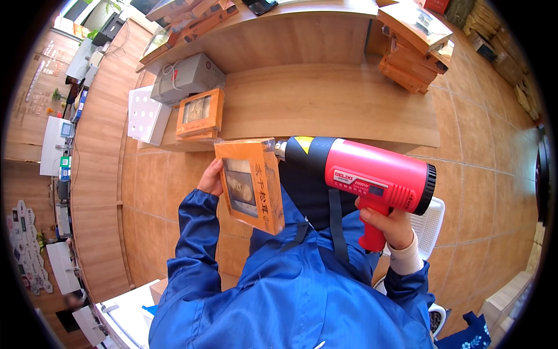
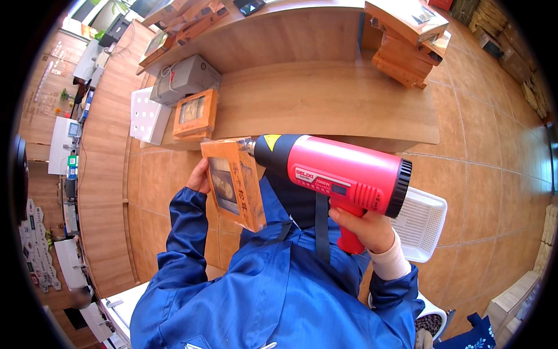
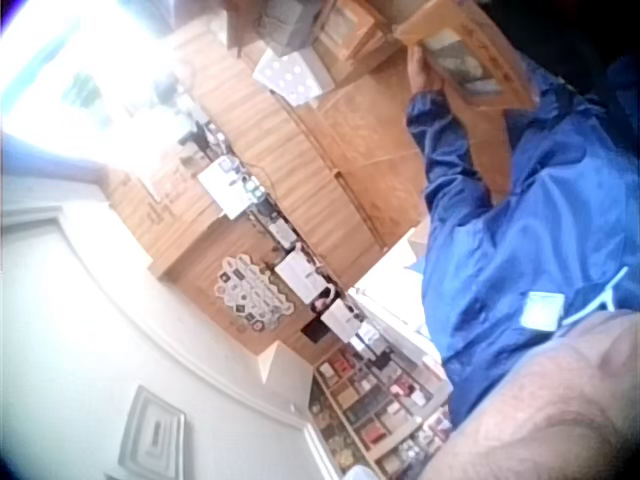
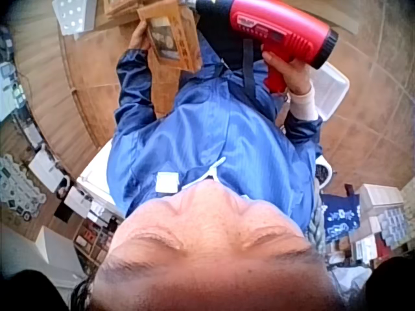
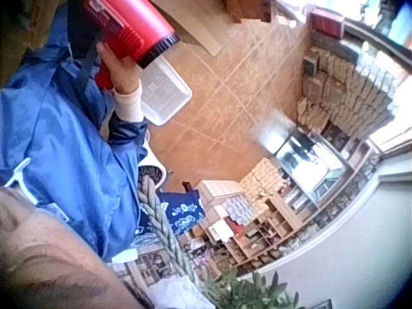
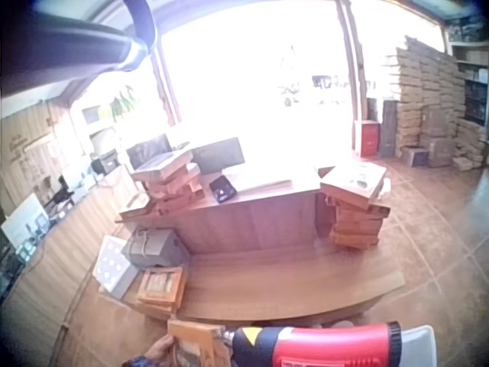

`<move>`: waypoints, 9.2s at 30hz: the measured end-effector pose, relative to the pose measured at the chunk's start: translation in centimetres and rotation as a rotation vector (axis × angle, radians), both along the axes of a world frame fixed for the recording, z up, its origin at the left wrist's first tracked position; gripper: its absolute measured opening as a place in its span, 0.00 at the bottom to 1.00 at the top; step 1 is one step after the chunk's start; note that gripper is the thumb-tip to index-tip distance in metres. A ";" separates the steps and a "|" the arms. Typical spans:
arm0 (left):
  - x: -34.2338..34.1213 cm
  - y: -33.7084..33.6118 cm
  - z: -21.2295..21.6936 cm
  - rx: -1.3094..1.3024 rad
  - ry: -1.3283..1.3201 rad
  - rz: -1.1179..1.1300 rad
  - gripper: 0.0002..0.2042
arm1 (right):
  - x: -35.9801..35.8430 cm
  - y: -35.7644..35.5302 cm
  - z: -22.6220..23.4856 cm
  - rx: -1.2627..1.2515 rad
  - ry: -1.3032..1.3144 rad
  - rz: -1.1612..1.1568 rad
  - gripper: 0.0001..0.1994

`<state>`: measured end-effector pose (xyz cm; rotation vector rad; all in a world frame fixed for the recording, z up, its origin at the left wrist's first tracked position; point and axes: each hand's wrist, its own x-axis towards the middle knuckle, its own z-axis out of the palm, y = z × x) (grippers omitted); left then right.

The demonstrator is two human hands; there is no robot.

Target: The person uses a red heat gun to shrink-wrap multiple small orange boxes. They hold each box in one hand and direct the heat gun at the plastic wrap with the other, rotating the box to cover all sides. After treating each box, they place it on a stack on the counter and pick up the next one.

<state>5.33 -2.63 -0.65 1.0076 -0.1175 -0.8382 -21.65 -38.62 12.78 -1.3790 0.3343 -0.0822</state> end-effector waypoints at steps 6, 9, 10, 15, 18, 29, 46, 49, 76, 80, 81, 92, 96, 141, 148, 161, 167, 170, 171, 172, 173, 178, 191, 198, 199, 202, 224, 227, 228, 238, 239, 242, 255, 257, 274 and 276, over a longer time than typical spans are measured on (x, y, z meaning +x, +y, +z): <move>1.3 0.5 -0.2 -0.066 0.188 0.147 0.22 | -1.5 0.2 -0.5 0.050 0.091 0.040 0.21; 2.2 1.2 -0.5 -0.149 0.188 0.167 0.22 | -2.8 0.5 -1.2 0.043 0.141 0.075 0.22; 2.3 1.2 -0.6 -0.175 0.191 0.159 0.23 | -3.2 0.6 -1.3 0.030 0.153 0.090 0.22; 2.6 1.3 -0.5 -0.227 0.200 0.163 0.24 | -4.1 0.8 -1.6 -0.005 0.175 0.152 0.21; 2.4 1.4 -0.7 -0.239 0.215 0.164 0.24 | -4.3 0.7 -2.5 0.018 0.153 0.179 0.21; 1.7 1.0 -0.2 -0.177 0.213 0.132 0.22 | -2.0 1.4 -0.5 0.048 0.139 0.098 0.20; -1.2 -4.9 2.5 0.444 -0.064 -0.047 0.19 | -2.5 -0.1 -3.0 -0.267 0.203 -0.021 0.18; -2.1 -6.3 3.9 0.437 -0.139 -0.139 0.25 | -3.0 -0.2 -2.9 -0.255 0.227 -0.048 0.17; -3.0 -4.6 5.9 0.293 -0.014 -0.338 0.39 | -5.0 -1.3 -1.9 -0.317 0.279 -0.100 0.18; -3.0 -4.8 6.5 0.289 -0.008 -0.349 0.39 | -4.6 -1.1 -2.3 -0.274 0.258 -0.080 0.19; -3.1 -4.8 6.7 0.287 -0.005 -0.350 0.39 | -4.5 -1.1 -2.3 -0.268 0.245 -0.069 0.19; -1.9 -3.6 8.2 0.442 -0.369 -0.345 0.30 | -5.0 -2.0 -0.1 -0.057 0.133 -0.176 0.18; -2.3 -4.0 7.9 0.488 -0.643 -0.211 0.28 | -4.9 -2.3 1.5 0.059 0.087 -0.177 0.21; -1.3 -10.5 -7.3 0.911 -1.795 0.067 0.13 | -4.4 -2.8 -3.1 -0.229 0.262 -0.269 0.18; -2.9 -9.5 -5.3 1.015 -1.899 -0.242 0.22 | -4.6 -2.6 -4.0 -0.169 0.292 -0.310 0.18; 6.1 -11.1 -7.8 1.071 -0.779 -0.191 0.18 | -5.1 -2.5 -3.7 -0.123 0.294 -0.393 0.17; 9.0 -12.8 -14.1 0.980 -0.378 0.002 0.43 | -4.7 -2.2 -3.3 -0.135 0.237 -0.449 0.15; 8.8 -14.1 -10.5 1.059 -0.099 -0.112 0.37 | -4.8 -2.3 -3.6 -0.094 0.277 -0.450 0.16; 8.5 -13.7 -10.4 0.971 -0.013 -0.185 0.35 | -4.7 -2.3 -3.7 -0.076 0.296 -0.447 0.16; 8.2 -13.7 -10.1 0.876 0.072 -0.257 0.32 | -4.6 -2.4 -3.6 -0.063 0.313 -0.446 0.16; 7.7 -13.7 -10.0 0.778 0.155 -0.327 0.29 | -4.5 -2.6 -3.8 -0.069 0.319 -0.437 0.16; 5.4 -14.0 -10.8 0.434 0.274 -0.126 0.20 | -4.2 -2.4 -4.9 -0.101 0.334 -0.417 0.15; -1.1 -11.4 -4.3 0.147 0.557 0.166 0.19 | -4.4 -1.8 -3.7 -0.082 0.234 -0.387 0.17; -3.0 -10.8 -2.1 0.084 0.523 0.164 0.19 | -4.3 -1.4 -3.3 -0.203 0.198 -0.376 0.18; -3.0 -10.6 -2.2 0.075 0.514 0.153 0.19 | -4.2 -1.3 -3.3 -0.207 0.185 -0.369 0.18; -3.6 -11.0 -1.9 0.162 0.526 0.236 0.19 | -4.3 -0.5 -3.0 -0.191 0.164 -0.322 0.17; -5.5 -11.3 0.0 0.332 -0.252 0.536 0.30 | -4.5 1.7 -2.7 -0.166 0.170 -0.228 0.16; -4.4 -11.7 -1.3 0.403 -0.711 0.630 0.28 | -4.5 1.6 -3.1 -0.206 0.179 -0.252 0.15; -4.1 -11.2 -1.8 0.632 -0.934 0.612 0.25 | -4.6 1.4 -3.2 -0.187 0.182 -0.270 0.15; -7.4 -12.5 -3.6 0.989 -1.869 0.011 0.20 | -5.7 -0.1 -3.9 -0.222 0.170 -0.417 0.15; -7.3 -12.4 -3.0 0.970 -1.843 0.021 0.20 | -5.8 -0.2 -3.8 -0.197 0.188 -0.424 0.15; -5.1 -12.2 -3.2 0.980 -1.650 0.293 0.17 | -5.8 -0.2 -3.8 -0.173 0.217 -0.426 0.15; 1.2 -12.3 -8.7 0.343 0.254 -0.003 0.17 | -6.2 2.0 -4.4 -0.213 0.341 -0.242 0.15; 0.0 -12.5 -6.5 0.334 0.204 0.021 0.15 | -5.9 2.0 -4.2 -0.226 0.331 -0.222 0.14; -4.6 -11.6 -3.0 0.229 0.195 0.252 0.13 | -5.3 2.8 -3.8 -0.268 0.234 -0.216 0.14; -4.7 -11.6 -2.7 0.202 0.214 0.254 0.12 | -5.2 2.9 -3.8 -0.274 0.184 -0.246 0.14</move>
